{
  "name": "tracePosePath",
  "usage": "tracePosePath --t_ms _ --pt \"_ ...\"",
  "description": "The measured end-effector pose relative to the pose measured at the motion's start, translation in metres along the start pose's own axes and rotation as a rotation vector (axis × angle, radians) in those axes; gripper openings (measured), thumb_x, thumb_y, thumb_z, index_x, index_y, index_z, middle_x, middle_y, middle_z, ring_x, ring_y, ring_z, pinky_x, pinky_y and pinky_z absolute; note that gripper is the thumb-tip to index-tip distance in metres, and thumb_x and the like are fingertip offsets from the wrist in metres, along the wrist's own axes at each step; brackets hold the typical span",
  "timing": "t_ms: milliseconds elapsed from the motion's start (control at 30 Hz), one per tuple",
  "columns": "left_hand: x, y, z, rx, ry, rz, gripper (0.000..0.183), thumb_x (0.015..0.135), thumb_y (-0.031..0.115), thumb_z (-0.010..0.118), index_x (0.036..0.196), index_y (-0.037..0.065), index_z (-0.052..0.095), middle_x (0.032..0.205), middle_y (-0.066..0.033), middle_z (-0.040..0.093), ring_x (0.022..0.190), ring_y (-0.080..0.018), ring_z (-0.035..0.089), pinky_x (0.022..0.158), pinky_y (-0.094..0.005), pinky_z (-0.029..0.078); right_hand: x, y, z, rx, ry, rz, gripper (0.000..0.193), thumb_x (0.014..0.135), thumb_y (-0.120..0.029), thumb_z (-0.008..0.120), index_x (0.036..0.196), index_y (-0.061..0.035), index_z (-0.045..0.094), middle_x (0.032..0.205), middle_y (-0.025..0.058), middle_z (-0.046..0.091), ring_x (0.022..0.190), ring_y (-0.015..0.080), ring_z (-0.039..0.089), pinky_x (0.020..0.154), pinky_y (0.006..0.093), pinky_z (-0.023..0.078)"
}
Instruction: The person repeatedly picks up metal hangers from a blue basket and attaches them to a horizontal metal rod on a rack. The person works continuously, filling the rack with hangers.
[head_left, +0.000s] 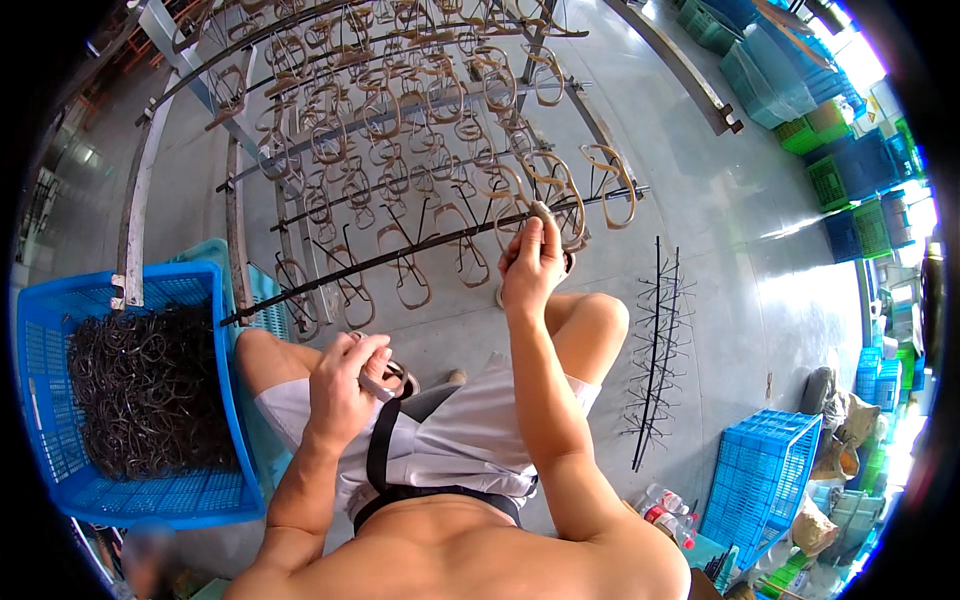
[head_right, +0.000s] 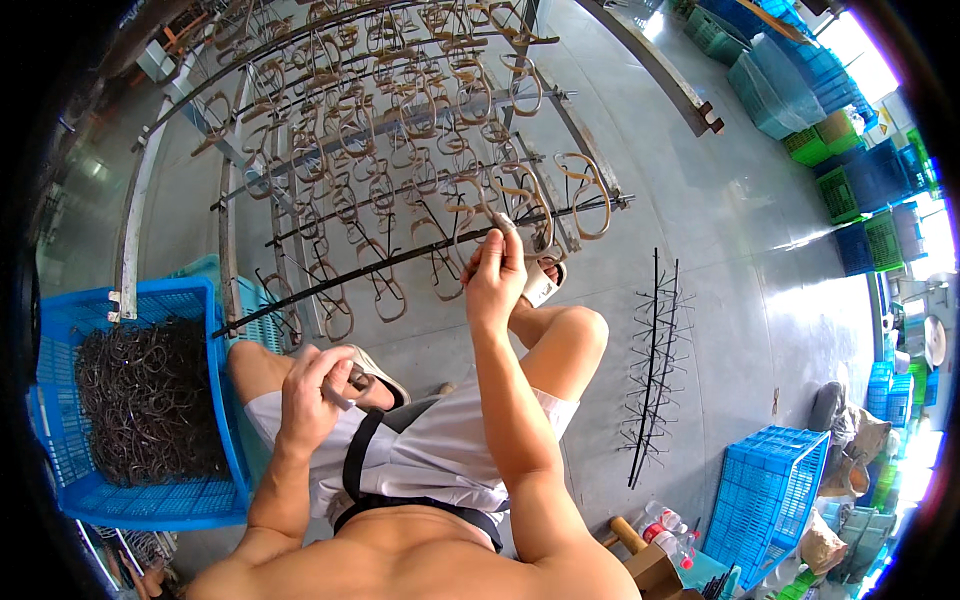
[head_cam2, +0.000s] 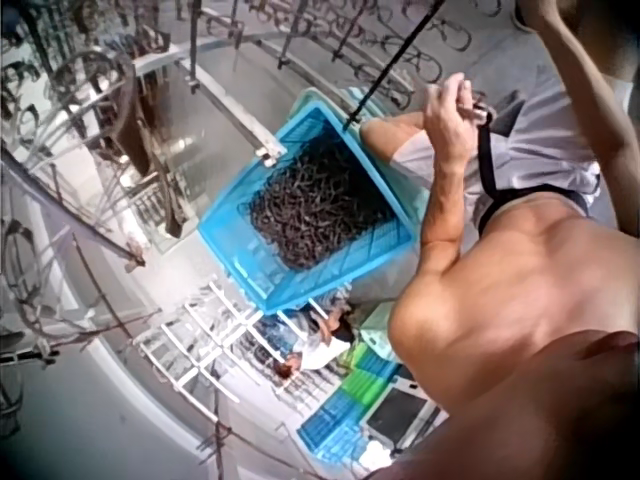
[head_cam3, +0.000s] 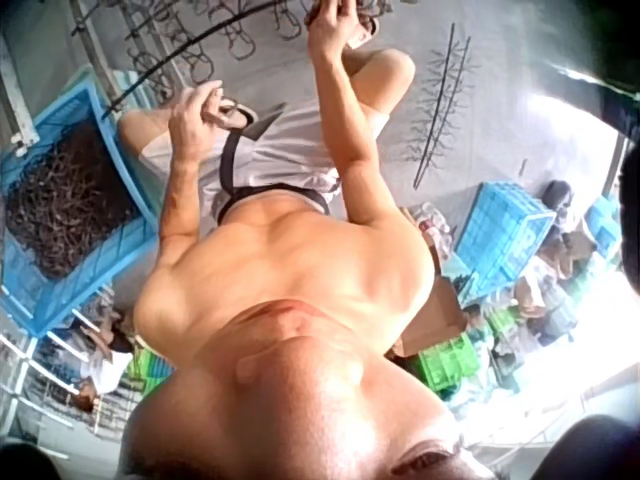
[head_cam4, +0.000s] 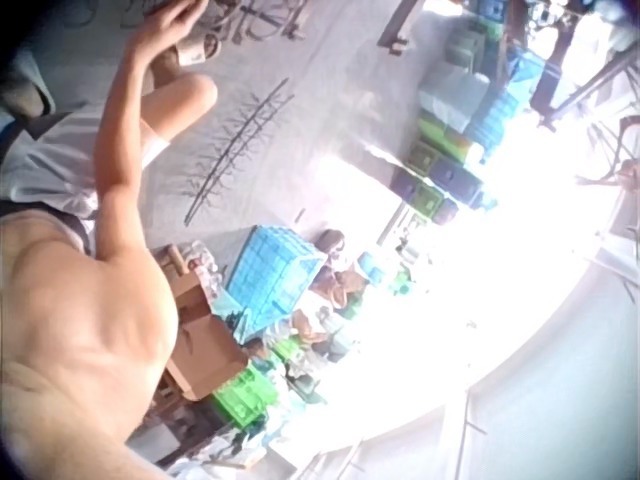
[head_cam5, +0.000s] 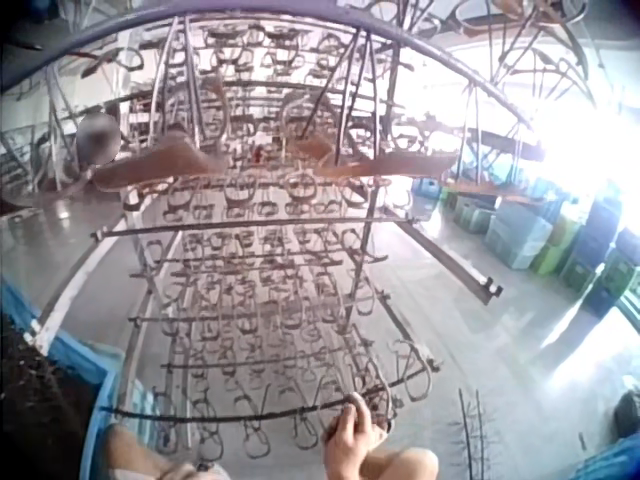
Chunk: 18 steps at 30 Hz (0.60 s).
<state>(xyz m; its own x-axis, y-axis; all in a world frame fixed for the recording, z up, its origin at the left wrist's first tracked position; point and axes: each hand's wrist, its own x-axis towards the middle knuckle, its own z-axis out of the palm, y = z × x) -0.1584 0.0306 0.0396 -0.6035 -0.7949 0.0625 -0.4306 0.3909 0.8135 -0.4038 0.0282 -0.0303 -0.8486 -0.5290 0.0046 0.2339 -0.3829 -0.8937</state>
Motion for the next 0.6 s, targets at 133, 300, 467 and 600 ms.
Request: tracePosePath --t_ms 133,300,467,600 --pt "-0.004 -0.017 -0.007 -0.123 -0.145 -0.149 0.009 0.087 0.005 0.056 0.093 -0.001 0.06 0.078 -0.0098 0.066 0.072 -0.0164 0.064 0.064 -0.0276 0.049 -0.001 0.012 0.001 0.006 -0.029 0.101 0.023 0.096 -0.025 0.046 0.109 -0.007 0.054 0.06 -0.0022 0.043 0.044 0.0052 0.038 0.037 0.0199 0.035" --pt "-0.012 -0.039 -0.014 -0.756 -0.495 -0.125 0.034 0.081 -0.012 0.045 0.114 -0.004 0.047 0.108 -0.0104 0.056 0.101 -0.0156 0.056 0.089 -0.0289 0.043 -0.003 0.021 0.002 0.114 -0.043 0.117 0.023 0.097 -0.025 0.045 0.11 -0.0075 0.054 0.061 -0.0025 0.044 0.044 0.0049 0.038 0.037 0.0197 0.034" --pt "-0.013 -0.042 -0.013 -0.794 -0.523 0.006 0.033 0.086 -0.003 0.037 0.119 0.0 0.039 0.093 -0.0103 0.053 0.084 -0.0165 0.056 0.072 -0.027 0.047 -0.014 0.027 0.014 0.19 0.019 0.117 0.025 0.097 -0.025 0.043 0.115 -0.0092 0.052 0.063 -0.0031 0.043 0.046 0.0045 0.038 0.037 0.0191 0.033" --pt "-0.02 -0.031 -0.009 -0.815 -0.339 -0.143 0.041 0.088 0.0 0.032 0.129 0.007 0.029 0.086 -0.012 0.055 0.064 -0.0174 0.059 0.053 -0.0246 0.047 -0.018 0.03 0.02 0.223 0.076 0.123 0.027 0.097 -0.027 0.044 0.118 -0.0108 0.051 0.064 -0.003 0.044 0.047 0.0047 0.039 0.037 0.0192 0.033"
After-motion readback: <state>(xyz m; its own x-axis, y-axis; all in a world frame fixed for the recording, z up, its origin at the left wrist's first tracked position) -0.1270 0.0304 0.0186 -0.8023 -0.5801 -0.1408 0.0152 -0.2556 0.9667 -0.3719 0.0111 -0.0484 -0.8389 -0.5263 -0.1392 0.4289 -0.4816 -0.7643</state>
